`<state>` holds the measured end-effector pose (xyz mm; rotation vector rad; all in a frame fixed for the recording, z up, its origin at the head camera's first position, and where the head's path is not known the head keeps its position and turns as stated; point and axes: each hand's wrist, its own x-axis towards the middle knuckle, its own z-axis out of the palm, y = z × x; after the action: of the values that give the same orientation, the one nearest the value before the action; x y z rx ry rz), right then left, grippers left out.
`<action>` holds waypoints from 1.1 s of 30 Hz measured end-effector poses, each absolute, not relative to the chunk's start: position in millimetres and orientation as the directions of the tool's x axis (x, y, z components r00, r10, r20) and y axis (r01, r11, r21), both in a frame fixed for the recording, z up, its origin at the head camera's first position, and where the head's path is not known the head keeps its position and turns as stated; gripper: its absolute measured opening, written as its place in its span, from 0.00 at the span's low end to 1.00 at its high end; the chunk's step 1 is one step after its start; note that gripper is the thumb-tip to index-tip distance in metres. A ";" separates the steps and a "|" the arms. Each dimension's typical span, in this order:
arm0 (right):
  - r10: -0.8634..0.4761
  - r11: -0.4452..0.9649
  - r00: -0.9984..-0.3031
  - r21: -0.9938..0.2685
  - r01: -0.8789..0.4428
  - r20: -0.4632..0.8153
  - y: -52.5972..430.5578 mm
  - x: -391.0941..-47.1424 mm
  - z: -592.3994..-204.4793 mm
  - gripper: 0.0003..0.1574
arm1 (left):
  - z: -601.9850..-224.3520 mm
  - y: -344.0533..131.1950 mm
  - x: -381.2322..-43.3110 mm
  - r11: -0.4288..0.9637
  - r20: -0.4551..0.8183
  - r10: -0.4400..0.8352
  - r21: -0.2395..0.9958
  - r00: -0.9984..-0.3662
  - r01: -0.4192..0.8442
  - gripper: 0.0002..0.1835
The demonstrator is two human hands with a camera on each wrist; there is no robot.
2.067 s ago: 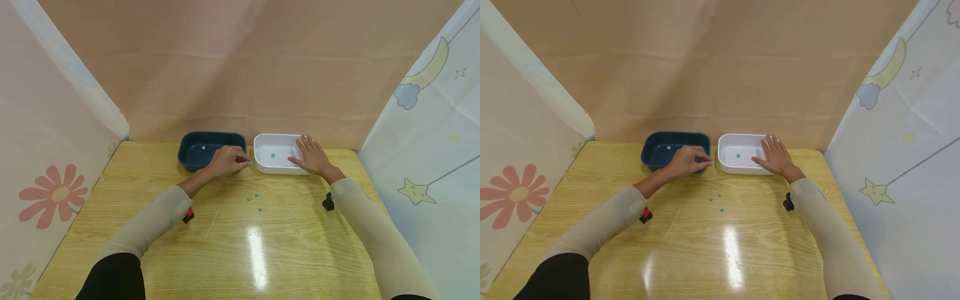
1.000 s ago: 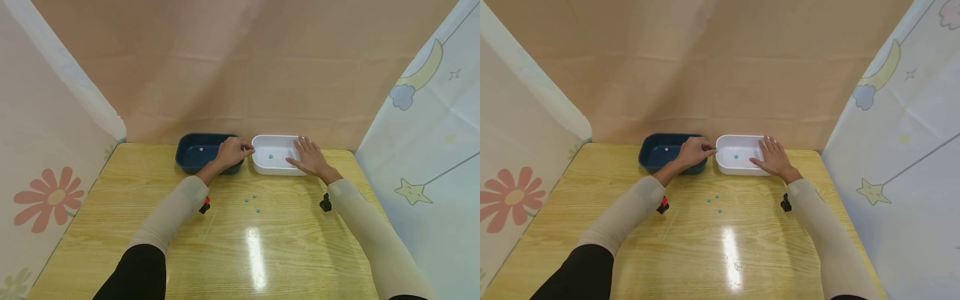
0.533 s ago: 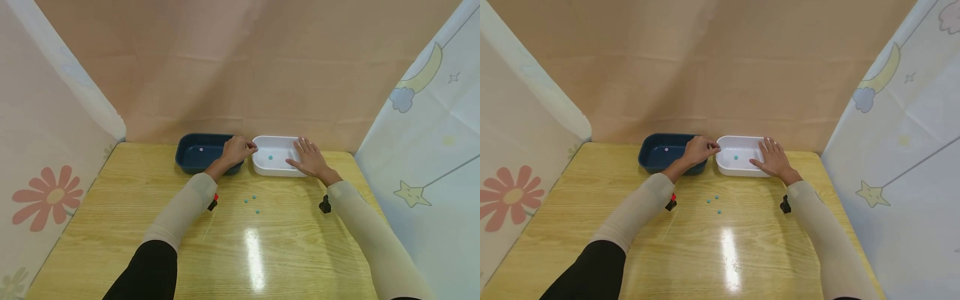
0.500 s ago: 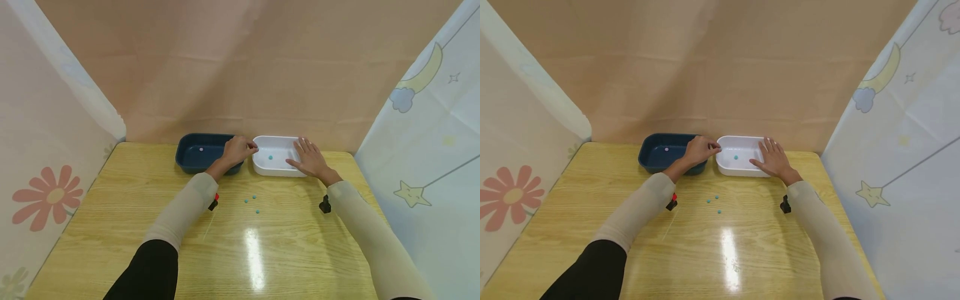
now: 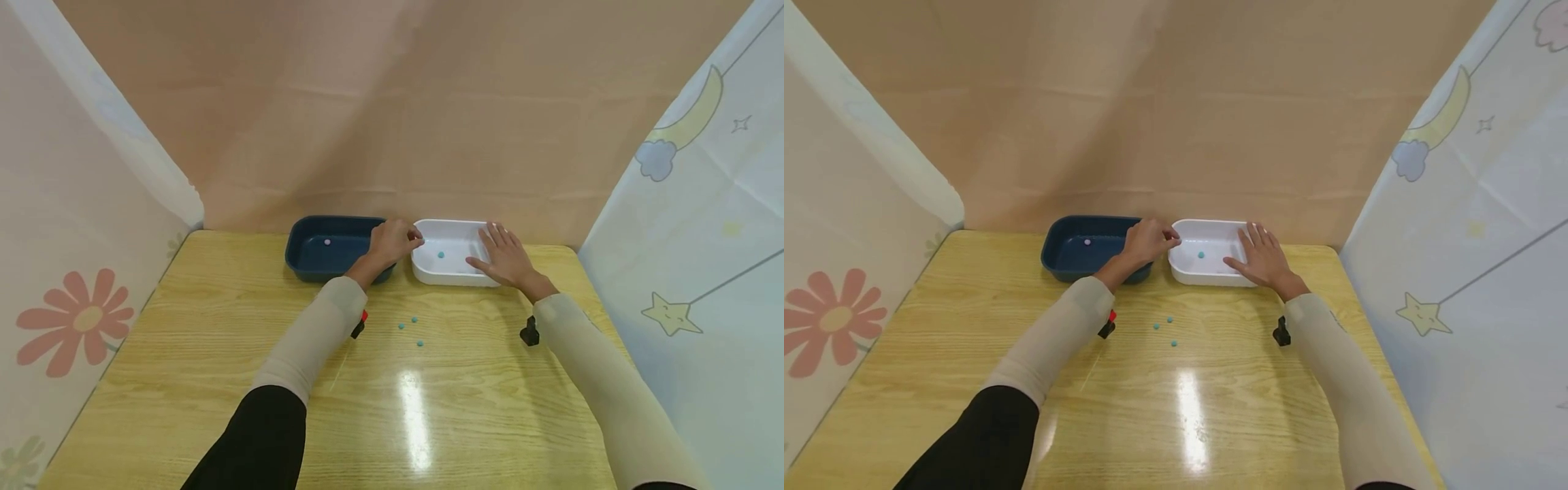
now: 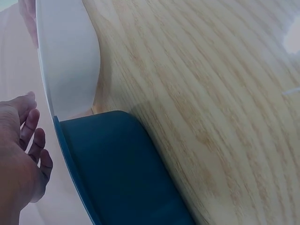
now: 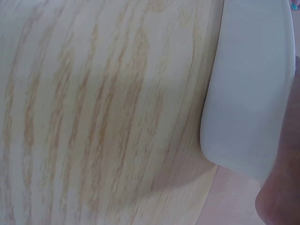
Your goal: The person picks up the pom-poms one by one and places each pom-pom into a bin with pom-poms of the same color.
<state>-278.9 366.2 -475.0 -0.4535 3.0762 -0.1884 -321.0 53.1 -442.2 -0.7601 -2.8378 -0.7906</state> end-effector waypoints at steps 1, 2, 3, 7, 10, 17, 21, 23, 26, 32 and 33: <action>-0.289 0.950 -0.957 -0.123 -0.285 -0.008 365.7 -278.9 -474.4 0.63 | -441.8 53.1 -321.4 0.747 0.218 0.435 0.454 -0.873 0.486 0.09; -0.290 0.950 -0.957 -0.125 -0.287 -0.009 364.9 -279.1 -473.5 0.63 | -441.3 53.1 -321.9 0.753 0.214 0.432 0.450 -0.876 0.481 0.10; -0.289 0.950 -0.957 -0.124 -0.286 -0.009 364.2 -279.2 -472.8 0.63 | -441.2 53.1 -322.6 0.757 0.212 0.429 0.445 -0.878 0.478 0.10; -0.294 0.949 -0.956 -0.123 -0.290 -0.015 361.0 -279.6 -469.3 0.63 | -441.9 51.7 -324.2 0.774 0.210 0.407 0.437 -0.889 0.458 0.11; -0.293 0.951 -0.956 -0.112 -0.289 -0.021 360.2 -279.3 -468.0 0.61 | -443.4 50.9 -325.2 0.773 0.218 0.399 0.444 -0.891 0.454 0.11; -0.289 0.951 -0.957 -0.123 -0.285 -0.019 360.5 -277.8 -468.6 0.63 | -444.9 48.4 -324.7 0.758 0.241 0.411 0.445 -0.879 0.476 0.12; -0.289 0.949 -0.957 -0.134 -0.285 -0.013 360.9 -277.1 -468.9 0.65 | -444.9 47.5 -324.2 0.747 0.252 0.424 0.446 -0.870 0.493 0.12; -0.287 0.950 -0.958 -0.132 -0.282 -0.014 361.0 -277.0 -468.7 0.65 | -444.7 47.2 -324.0 0.743 0.251 0.431 0.447 -0.867 0.498 0.13; -0.283 0.952 -0.959 -0.123 -0.279 -0.022 361.2 -276.6 -468.3 0.63 | -444.3 46.4 -323.3 0.736 0.246 0.440 0.453 -0.864 0.503 0.13; -0.280 0.954 -0.959 -0.115 -0.275 -0.032 362.3 -277.2 -469.9 0.61 | -444.0 41.5 -319.7 0.729 0.248 0.450 0.453 -0.858 0.513 0.13; -0.281 0.954 -0.959 -0.116 -0.276 -0.032 362.3 -277.3 -470.2 0.61 | -444.0 40.1 -319.0 0.728 0.251 0.453 0.451 -0.855 0.517 0.13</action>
<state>-277.3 362.3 -470.2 -0.4360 3.0578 -0.1704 -319.0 40.1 -444.0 -0.7908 -2.8036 -0.7874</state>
